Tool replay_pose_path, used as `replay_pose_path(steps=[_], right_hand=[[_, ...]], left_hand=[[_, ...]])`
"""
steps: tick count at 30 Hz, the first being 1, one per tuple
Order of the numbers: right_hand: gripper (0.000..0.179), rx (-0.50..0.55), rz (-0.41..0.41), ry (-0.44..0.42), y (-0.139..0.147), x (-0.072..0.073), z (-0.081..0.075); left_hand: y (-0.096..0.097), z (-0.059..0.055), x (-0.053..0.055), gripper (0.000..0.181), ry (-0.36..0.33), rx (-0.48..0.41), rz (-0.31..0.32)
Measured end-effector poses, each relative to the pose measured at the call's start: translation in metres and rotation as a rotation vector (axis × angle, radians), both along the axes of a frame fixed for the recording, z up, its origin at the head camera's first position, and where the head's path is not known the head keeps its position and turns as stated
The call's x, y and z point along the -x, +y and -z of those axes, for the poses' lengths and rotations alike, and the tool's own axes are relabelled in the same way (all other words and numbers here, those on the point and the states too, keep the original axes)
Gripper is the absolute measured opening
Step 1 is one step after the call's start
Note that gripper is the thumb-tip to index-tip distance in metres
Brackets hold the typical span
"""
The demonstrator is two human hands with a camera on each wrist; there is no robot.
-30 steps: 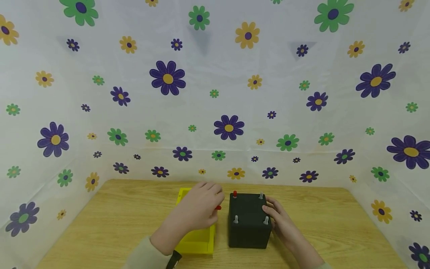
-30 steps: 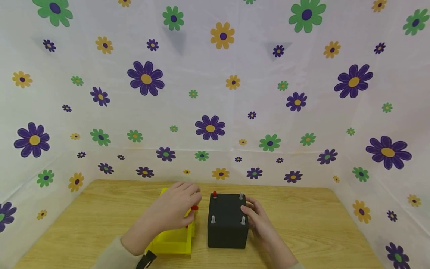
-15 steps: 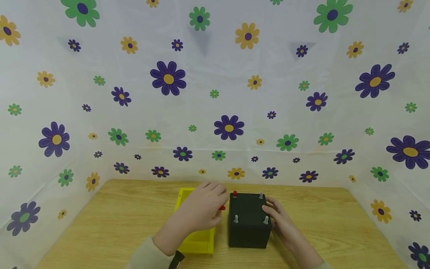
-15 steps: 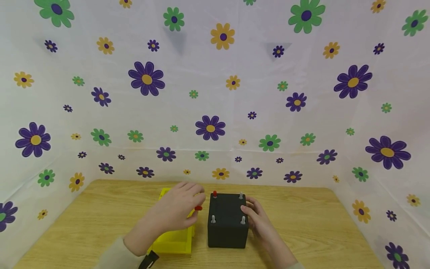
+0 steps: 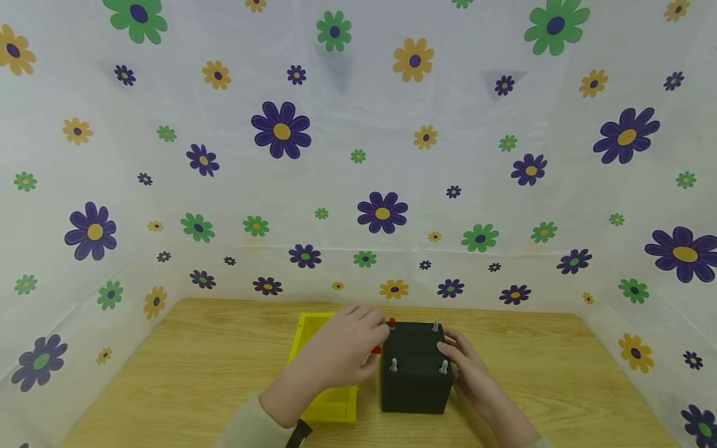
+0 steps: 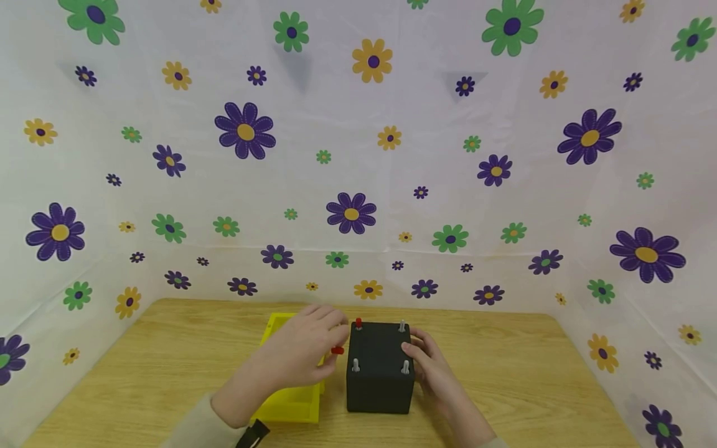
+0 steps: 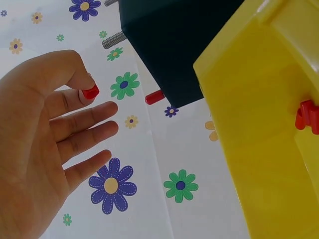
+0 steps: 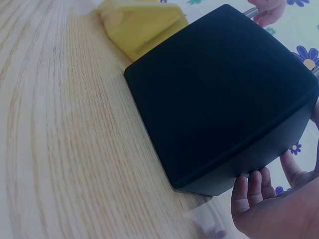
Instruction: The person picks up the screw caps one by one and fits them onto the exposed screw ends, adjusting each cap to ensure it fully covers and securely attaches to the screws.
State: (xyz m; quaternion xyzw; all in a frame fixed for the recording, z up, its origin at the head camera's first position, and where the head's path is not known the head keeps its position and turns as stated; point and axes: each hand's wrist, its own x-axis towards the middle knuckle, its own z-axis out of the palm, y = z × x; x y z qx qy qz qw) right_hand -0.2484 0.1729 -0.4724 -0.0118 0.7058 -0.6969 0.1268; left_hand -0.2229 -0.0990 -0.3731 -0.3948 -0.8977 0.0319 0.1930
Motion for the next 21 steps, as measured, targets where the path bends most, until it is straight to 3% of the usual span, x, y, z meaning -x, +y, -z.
replay_pose_path(steps=[21], right_hand=[[0.057, -0.001, 0.002, -0.014, 0.000, 0.000, 0.000]], left_hand=[[0.013, 0.002, 0.000, 0.022, 0.041, 0.006, 0.043]])
